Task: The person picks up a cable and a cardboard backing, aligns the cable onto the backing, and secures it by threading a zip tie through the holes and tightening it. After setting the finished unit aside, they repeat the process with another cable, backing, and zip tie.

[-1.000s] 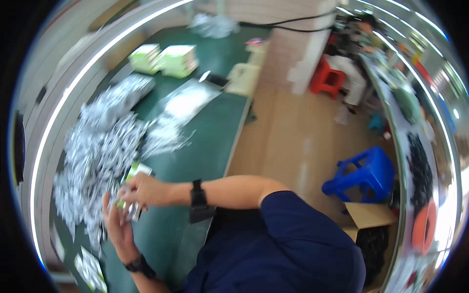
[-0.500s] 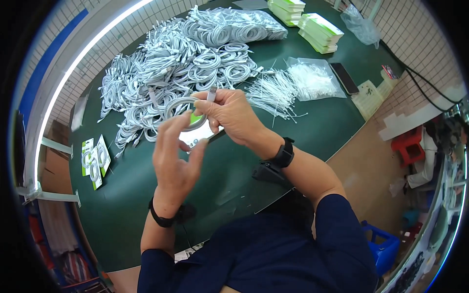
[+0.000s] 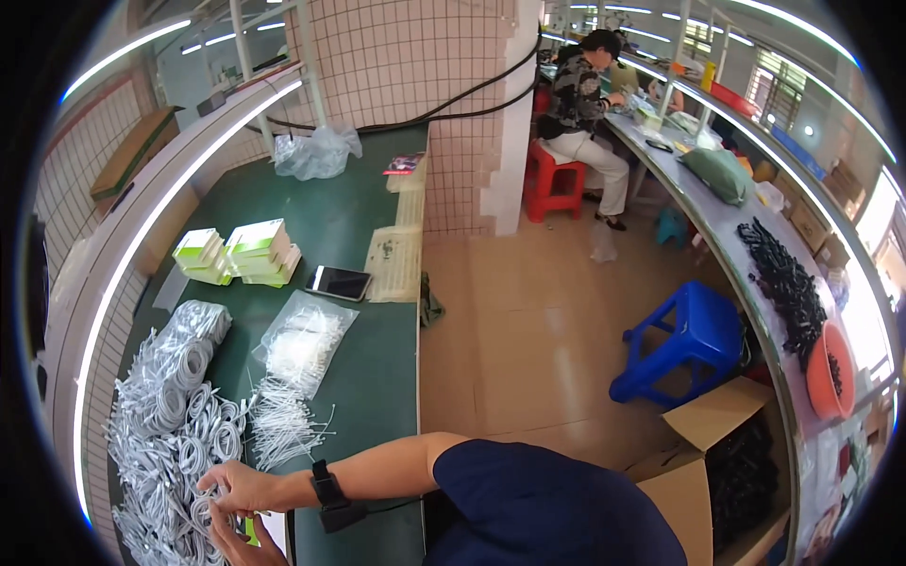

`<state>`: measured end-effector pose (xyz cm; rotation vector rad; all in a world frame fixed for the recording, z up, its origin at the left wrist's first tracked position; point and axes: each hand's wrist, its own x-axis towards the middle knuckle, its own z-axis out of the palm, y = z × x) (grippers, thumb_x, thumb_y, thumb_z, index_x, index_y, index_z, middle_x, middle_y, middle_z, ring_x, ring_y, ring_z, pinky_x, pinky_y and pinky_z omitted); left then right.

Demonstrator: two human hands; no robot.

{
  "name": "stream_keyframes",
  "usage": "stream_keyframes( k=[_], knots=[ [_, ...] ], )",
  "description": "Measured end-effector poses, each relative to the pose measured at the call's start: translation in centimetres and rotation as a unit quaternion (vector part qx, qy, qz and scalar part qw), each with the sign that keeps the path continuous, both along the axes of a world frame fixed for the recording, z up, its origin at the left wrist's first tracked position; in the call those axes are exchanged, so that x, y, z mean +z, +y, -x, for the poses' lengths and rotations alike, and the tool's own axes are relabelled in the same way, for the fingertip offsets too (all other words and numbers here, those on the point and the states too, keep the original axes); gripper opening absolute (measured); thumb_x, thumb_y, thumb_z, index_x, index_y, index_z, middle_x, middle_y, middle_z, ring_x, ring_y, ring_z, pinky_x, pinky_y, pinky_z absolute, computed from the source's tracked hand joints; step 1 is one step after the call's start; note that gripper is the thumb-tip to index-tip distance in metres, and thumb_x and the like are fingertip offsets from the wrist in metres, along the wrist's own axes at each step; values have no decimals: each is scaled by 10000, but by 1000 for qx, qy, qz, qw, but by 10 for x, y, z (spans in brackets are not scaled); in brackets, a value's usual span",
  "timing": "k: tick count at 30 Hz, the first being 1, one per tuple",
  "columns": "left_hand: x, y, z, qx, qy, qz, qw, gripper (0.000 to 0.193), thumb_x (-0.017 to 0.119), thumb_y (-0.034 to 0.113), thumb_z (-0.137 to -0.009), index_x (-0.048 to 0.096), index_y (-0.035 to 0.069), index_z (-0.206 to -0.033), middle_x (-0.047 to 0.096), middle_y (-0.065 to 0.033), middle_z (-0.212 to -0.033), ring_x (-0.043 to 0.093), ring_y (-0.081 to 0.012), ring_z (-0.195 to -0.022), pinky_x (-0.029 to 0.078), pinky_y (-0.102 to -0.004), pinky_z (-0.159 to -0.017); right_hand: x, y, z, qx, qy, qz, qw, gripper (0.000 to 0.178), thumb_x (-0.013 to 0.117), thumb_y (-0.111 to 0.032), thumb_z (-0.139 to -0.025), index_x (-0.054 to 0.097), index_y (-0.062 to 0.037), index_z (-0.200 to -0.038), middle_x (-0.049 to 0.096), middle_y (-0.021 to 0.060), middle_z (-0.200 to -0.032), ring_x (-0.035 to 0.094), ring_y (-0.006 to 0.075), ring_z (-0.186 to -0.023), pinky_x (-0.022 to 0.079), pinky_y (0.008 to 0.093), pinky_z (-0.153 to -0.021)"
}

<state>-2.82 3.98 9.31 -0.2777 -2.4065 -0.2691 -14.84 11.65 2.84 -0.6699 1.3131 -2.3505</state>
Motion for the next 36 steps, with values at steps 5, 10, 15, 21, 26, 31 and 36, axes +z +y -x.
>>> stream_keyframes(
  k=[5,10,15,21,26,31,36],
  knots=[
    [3,-2,7,-30,-35,-20,999,382,653,139,-947,605,-1,-1299,681,-213,-1136,658,-338,-979,502,-429,-855,6,13,15,42,-30,7,999,518,640,-4,-783,476,19,-1274,617,57,-713,538,68,-500,376,225,-411],
    [-2,-9,7,-39,-61,-66,995,288,689,105,-921,679,0,-1189,725,-169,-999,678,-330,-894,509,-421,-811,9,13,11,108,-141,70,982,568,618,52,-703,435,7,-1239,598,86,-701,544,93,-464,332,225,-380],
    [-9,-14,2,-65,-7,-62,996,169,729,54,-883,740,1,-1043,731,-141,-960,674,-317,-828,522,-415,-751,9,17,8,111,-184,80,973,563,615,49,-696,437,3,-1228,567,62,-687,525,94,-448,309,219,-377],
    [-16,-24,5,-87,22,-32,995,154,739,22,-865,742,5,-1018,720,-133,-904,659,-300,-779,523,-410,-721,10,18,2,137,-259,110,950,511,607,34,-704,469,-14,-1194,532,31,-680,513,97,-448,292,204,-388],
    [-14,-25,7,-98,31,-66,993,167,741,-13,-847,747,18,-1010,700,-134,-857,649,-287,-758,517,-401,-694,12,16,1,152,-232,113,954,365,606,-2,-725,546,-9,-1085,556,25,-682,510,91,-453,311,207,-393],
    [-10,-36,8,-116,19,-78,990,199,738,-42,-832,751,25,-1019,686,-132,-843,642,-286,-756,512,-396,-687,15,19,4,120,-52,52,990,208,637,-60,-767,603,-25,-969,564,7,-682,445,55,-456,315,210,-396],
    [0,-39,2,-90,5,-96,991,209,731,-39,-837,753,33,-1031,680,-136,-851,636,-296,-760,513,-406,-700,27,23,-3,90,42,19,995,175,650,-113,-819,622,2,-948,587,16,-665,483,70,-458,370,215,-411]
  ],
)
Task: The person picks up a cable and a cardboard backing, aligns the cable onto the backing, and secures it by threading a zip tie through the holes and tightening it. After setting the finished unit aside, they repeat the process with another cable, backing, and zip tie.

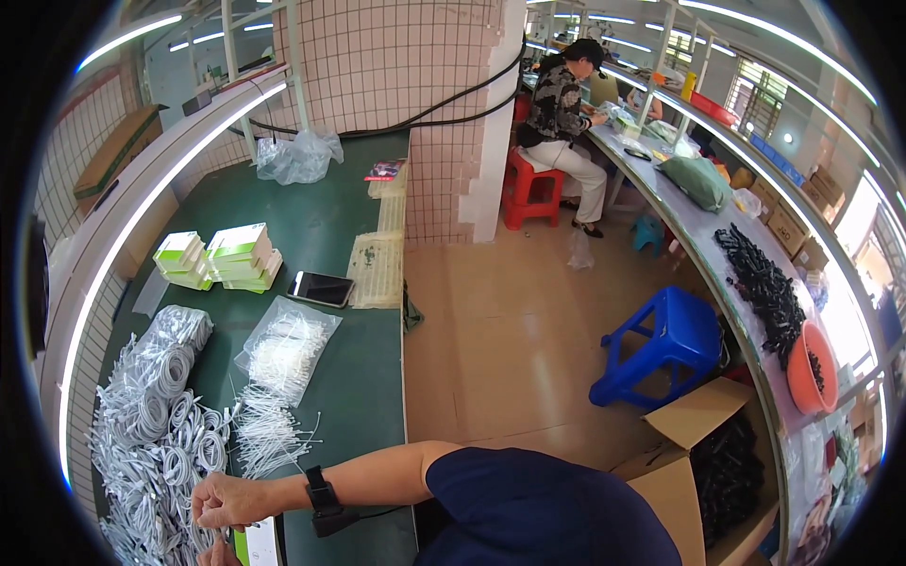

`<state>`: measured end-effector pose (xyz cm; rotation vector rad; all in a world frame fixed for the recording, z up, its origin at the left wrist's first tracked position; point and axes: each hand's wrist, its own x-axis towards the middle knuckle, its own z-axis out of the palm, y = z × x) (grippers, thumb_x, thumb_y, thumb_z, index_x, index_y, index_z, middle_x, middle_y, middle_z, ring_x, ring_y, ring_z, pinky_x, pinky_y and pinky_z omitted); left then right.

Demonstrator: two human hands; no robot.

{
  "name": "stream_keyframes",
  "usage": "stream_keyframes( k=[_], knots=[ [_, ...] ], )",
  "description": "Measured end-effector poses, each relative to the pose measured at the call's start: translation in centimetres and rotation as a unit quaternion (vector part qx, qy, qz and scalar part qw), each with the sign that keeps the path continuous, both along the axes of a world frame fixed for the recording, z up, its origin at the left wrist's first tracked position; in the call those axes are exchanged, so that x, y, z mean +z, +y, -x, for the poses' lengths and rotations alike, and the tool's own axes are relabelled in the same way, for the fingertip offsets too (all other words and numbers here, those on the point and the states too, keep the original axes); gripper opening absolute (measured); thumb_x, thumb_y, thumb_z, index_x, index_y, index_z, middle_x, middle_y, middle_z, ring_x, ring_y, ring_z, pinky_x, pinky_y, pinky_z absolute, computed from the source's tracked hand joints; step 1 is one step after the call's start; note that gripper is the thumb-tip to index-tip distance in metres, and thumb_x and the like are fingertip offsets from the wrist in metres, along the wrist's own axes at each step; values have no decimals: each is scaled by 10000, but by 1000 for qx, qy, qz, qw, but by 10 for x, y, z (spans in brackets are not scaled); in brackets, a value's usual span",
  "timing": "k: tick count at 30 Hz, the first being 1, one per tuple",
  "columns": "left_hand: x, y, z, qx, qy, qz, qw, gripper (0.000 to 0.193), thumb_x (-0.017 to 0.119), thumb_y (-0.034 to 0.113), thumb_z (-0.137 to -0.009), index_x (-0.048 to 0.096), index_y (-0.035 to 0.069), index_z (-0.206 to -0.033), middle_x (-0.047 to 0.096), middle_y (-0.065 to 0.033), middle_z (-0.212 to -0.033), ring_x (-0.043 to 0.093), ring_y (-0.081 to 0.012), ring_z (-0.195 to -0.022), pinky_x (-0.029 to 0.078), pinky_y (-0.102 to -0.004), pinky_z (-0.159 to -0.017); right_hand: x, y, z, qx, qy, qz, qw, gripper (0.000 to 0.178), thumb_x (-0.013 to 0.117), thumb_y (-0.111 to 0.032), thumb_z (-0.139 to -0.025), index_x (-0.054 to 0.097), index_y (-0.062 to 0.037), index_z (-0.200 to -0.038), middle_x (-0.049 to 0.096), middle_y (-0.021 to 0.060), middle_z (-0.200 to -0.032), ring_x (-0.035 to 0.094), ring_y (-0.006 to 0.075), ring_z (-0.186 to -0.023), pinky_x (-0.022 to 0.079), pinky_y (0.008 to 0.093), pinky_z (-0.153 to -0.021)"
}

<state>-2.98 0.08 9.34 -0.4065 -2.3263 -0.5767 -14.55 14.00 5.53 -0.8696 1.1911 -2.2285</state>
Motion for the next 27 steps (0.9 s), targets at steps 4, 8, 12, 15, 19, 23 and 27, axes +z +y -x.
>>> stream_keyframes(
  k=[4,8,12,15,19,23,27],
  knots=[
    [1,-10,-2,4,-1,8,1000,211,729,-22,-845,753,44,-1044,681,-139,-862,636,-308,-775,514,-414,-710,1,1,-1,-91,143,-20,985,161,665,-123,-819,654,15,-901,612,34,-679,538,89,-525,415,244,-465],
    [7,-11,-2,-24,13,11,1000,185,736,-2,-848,758,54,-1023,686,-139,-877,642,-307,-790,514,-411,-716,8,16,-8,-169,266,-14,949,148,696,-120,-791,680,17,-844,637,54,-697,586,111,-600,450,272,-531],
    [11,1,1,-51,2,24,998,161,752,19,-842,755,45,-1001,697,-144,-902,652,-307,-818,518,-399,-719,17,46,-23,-207,305,-9,930,140,725,-120,-755,694,4,-810,652,79,-712,608,149,-633,460,294,-564],
    [18,17,2,-62,-6,-3,998,150,767,37,-833,748,31,-982,705,-142,-889,659,-294,-805,522,-389,-715,21,63,-31,-265,348,-13,899,137,738,-118,-739,693,-4,-801,660,94,-723,614,187,-623,460,301,-558],
    [21,32,9,-92,10,-8,996,138,781,52,-823,745,19,-952,712,-132,-856,666,-284,-778,524,-387,-708,23,84,-40,-330,385,-73,859,145,756,-124,-723,684,-12,-780,655,99,-708,609,248,-612,462,316,-554],
    [30,45,6,-126,16,39,991,105,792,57,-811,748,26,-900,715,-123,-833,675,-276,-761,531,-384,-706,23,101,-38,-327,445,-105,827,156,770,-134,-706,674,-26,-765,646,85,-763,623,288,-687,481,366,-579],
    [30,48,1,-157,-33,-1,987,80,791,59,-809,747,26,-868,720,-131,-842,684,-279,-775,538,-381,-706,26,105,-42,-405,536,-64,738,172,778,-152,-693,670,-49,-779,623,75,-836,630,311,-784,493,418,-611]
  ],
)
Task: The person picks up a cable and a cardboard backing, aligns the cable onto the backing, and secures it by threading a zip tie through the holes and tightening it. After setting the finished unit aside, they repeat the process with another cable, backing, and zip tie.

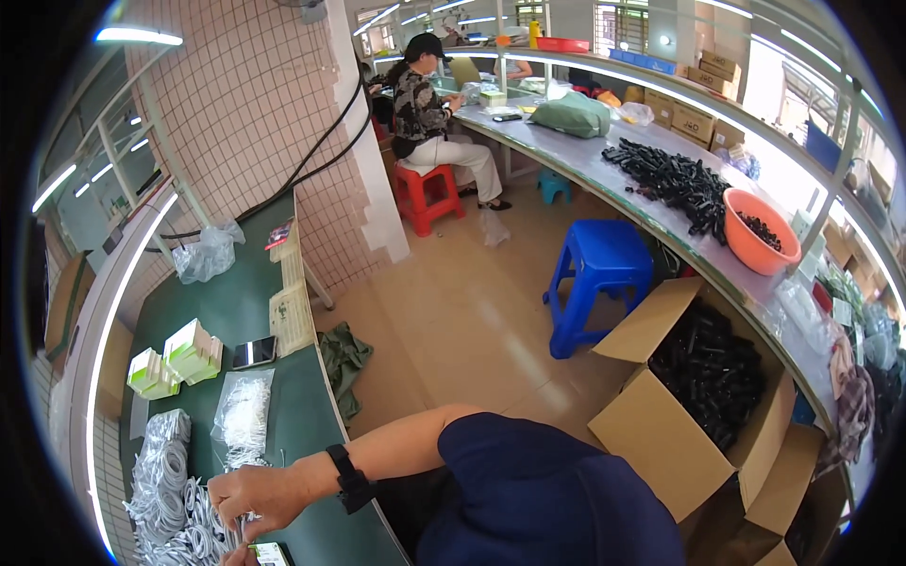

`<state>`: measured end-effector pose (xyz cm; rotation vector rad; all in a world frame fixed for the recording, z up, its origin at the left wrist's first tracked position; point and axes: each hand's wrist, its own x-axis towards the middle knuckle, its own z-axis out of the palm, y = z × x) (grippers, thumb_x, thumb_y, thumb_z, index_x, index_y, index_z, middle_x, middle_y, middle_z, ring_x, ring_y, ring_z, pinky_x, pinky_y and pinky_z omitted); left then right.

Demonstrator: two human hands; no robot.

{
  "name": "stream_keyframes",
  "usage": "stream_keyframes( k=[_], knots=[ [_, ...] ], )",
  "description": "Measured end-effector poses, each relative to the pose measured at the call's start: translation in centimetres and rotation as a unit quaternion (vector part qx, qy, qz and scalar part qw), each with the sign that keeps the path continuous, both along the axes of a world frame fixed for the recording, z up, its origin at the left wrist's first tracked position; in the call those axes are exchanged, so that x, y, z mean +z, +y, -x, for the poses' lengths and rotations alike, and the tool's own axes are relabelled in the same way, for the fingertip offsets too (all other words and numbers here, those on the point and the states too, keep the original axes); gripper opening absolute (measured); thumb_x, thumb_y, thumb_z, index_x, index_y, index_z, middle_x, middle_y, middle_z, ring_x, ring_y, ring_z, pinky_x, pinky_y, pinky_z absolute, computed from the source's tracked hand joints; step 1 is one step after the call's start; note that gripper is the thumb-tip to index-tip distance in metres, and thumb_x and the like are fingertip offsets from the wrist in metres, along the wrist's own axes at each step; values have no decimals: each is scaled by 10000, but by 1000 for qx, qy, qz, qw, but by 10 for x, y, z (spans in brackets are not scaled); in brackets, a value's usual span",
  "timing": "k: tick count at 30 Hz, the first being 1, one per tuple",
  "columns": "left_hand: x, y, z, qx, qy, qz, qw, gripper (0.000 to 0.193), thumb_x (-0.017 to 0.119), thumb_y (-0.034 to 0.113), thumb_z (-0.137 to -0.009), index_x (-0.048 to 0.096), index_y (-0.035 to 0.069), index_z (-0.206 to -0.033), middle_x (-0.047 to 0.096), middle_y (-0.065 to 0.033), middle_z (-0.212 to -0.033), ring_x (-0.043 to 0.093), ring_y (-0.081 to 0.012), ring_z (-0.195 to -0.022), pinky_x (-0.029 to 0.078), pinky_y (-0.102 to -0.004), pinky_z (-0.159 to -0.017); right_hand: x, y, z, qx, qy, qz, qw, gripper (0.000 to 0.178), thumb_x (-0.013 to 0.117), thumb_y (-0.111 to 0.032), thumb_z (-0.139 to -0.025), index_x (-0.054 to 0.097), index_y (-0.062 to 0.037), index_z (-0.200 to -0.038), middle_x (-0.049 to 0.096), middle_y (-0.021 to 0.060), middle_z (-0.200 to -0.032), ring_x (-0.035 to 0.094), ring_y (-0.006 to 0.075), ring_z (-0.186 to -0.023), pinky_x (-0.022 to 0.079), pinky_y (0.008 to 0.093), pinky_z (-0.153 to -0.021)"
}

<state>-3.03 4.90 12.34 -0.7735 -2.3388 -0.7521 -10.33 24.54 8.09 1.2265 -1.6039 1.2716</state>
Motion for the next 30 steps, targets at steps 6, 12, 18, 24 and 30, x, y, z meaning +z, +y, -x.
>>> stream_keyframes(
  k=[6,12,18,24,30],
  knots=[
    [-2,-2,1,-65,12,62,996,52,745,23,-830,746,15,-881,718,-145,-843,686,-287,-784,543,-383,-713,7,8,-11,-36,21,-135,990,198,780,-208,-696,665,-87,-801,613,70,-878,641,331,-839,506,465,-641],
    [-4,10,0,-165,7,73,984,94,688,-6,-848,748,17,-916,717,-153,-871,690,-302,-801,547,-400,-730,-3,8,-16,-132,37,-360,923,237,752,-287,-741,677,-82,-832,656,106,-799,655,364,-752,505,479,-646],
    [-12,11,3,-176,-18,123,977,122,696,22,-854,748,40,-963,721,-166,-932,695,-301,-864,548,-394,-779,-10,23,-12,15,-59,-356,932,307,738,-334,-775,672,-36,-810,659,177,-717,641,394,-720,493,469,-643],
    [-38,-6,7,-201,47,92,974,213,694,-24,-830,699,32,-1035,652,-166,-917,637,-305,-827,501,-374,-697,2,22,-18,101,-78,-345,930,294,742,-301,-798,653,-23,-768,653,169,-754,640,379,-749,491,463,-655],
    [-31,-6,-27,-133,54,19,990,260,711,-78,-691,704,55,-914,605,-94,-780,596,-280,-675,466,-362,-565,31,27,-31,234,-275,-310,879,400,759,-242,-835,611,-59,-1157,657,144,-810,662,308,-747,501,383,-656]
  ],
)
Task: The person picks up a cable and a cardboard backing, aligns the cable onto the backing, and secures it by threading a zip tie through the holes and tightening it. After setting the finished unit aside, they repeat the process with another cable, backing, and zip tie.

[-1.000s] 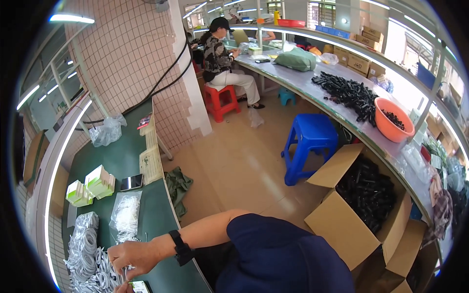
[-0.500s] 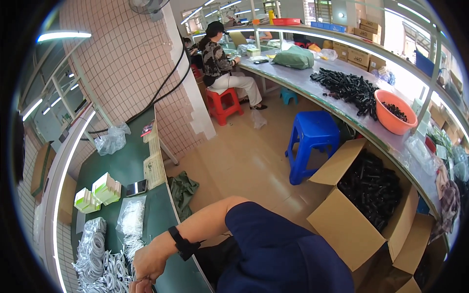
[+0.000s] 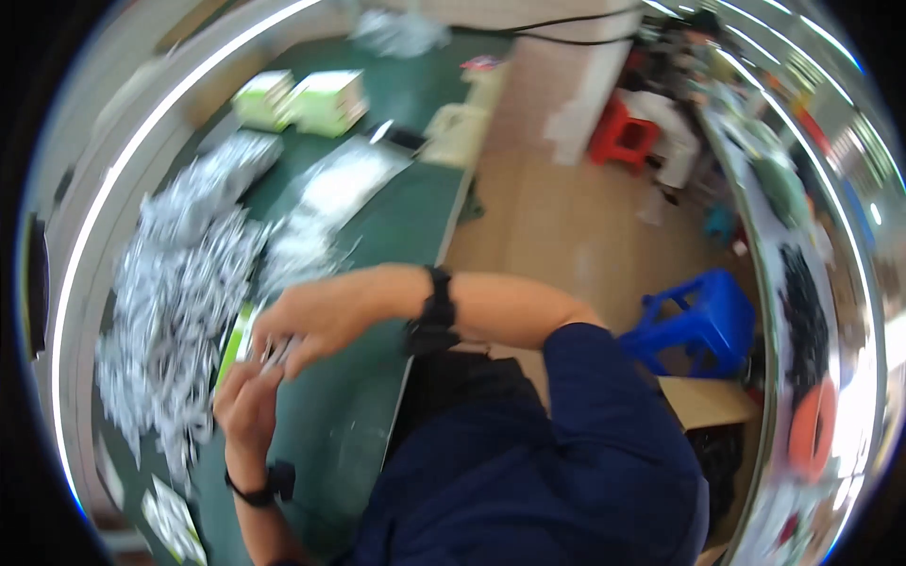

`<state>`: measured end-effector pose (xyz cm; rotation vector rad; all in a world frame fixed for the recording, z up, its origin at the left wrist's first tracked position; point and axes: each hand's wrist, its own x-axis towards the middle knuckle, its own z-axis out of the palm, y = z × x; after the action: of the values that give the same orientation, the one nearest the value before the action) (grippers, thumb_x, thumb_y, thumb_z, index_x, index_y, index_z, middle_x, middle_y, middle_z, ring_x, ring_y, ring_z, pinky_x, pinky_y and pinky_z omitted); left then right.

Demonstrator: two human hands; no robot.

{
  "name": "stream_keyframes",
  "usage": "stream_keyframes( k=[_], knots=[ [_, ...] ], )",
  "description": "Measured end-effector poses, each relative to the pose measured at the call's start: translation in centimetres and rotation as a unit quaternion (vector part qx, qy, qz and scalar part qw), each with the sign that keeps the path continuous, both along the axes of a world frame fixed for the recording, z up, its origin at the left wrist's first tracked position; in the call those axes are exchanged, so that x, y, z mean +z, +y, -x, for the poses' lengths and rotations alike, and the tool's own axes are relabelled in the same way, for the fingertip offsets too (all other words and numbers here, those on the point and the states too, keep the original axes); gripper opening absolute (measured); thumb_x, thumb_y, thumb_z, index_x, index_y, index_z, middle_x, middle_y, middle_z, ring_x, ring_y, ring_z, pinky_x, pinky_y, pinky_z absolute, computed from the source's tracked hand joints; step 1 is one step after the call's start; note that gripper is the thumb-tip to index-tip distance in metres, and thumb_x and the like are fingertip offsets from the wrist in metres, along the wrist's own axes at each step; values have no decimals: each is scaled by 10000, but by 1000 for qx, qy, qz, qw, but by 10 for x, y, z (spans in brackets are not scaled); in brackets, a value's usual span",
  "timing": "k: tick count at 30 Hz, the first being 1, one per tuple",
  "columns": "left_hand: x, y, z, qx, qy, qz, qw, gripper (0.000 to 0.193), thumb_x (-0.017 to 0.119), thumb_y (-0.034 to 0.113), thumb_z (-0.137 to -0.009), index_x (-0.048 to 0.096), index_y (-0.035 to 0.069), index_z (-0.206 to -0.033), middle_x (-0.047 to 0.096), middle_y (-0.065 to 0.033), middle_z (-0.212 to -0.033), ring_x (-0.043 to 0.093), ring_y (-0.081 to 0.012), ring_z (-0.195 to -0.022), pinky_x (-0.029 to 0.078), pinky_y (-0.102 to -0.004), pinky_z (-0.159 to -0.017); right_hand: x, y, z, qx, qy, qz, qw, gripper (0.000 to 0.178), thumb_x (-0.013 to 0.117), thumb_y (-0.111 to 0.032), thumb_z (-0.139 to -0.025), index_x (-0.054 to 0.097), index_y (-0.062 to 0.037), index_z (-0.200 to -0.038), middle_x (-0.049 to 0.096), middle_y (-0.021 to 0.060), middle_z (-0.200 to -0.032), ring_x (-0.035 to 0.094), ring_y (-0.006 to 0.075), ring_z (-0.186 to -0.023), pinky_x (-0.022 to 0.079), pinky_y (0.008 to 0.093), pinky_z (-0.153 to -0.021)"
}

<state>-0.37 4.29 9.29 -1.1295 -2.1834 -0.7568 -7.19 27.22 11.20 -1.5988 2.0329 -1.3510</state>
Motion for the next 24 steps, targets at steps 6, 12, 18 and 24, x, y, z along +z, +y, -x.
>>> stream_keyframes(
  k=[6,12,18,24],
  knots=[
    [5,-28,-18,31,-6,-33,999,279,700,-63,-693,709,72,-937,623,-63,-801,609,-236,-676,479,-336,-541,17,-32,11,77,-67,-76,992,295,716,-122,-845,627,-42,-1115,645,56,-872,586,155,-709,481,304,-655],
    [-13,-48,-32,120,-8,-58,991,264,715,-33,-698,708,77,-939,628,-50,-802,610,-216,-663,477,-317,-521,2,-72,30,126,-95,-78,984,269,723,-86,-829,645,-38,-1082,655,31,-903,588,139,-743,484,289,-670],
    [-21,-57,-32,165,-7,-41,985,239,726,-11,-694,698,66,-919,628,-51,-807,607,-209,-662,475,-313,-509,-17,-92,43,144,-92,-58,983,265,737,-70,-810,654,-45,-1060,668,33,-899,610,153,-755,492,286,-676],
    [-19,-64,-30,182,-18,-7,983,210,731,3,-687,677,51,-885,620,-53,-807,604,-206,-666,477,-314,-507,-30,-105,46,131,-35,-4,991,252,753,-48,-785,666,-46,-1022,679,47,-869,634,180,-748,504,296,-666]
  ],
)
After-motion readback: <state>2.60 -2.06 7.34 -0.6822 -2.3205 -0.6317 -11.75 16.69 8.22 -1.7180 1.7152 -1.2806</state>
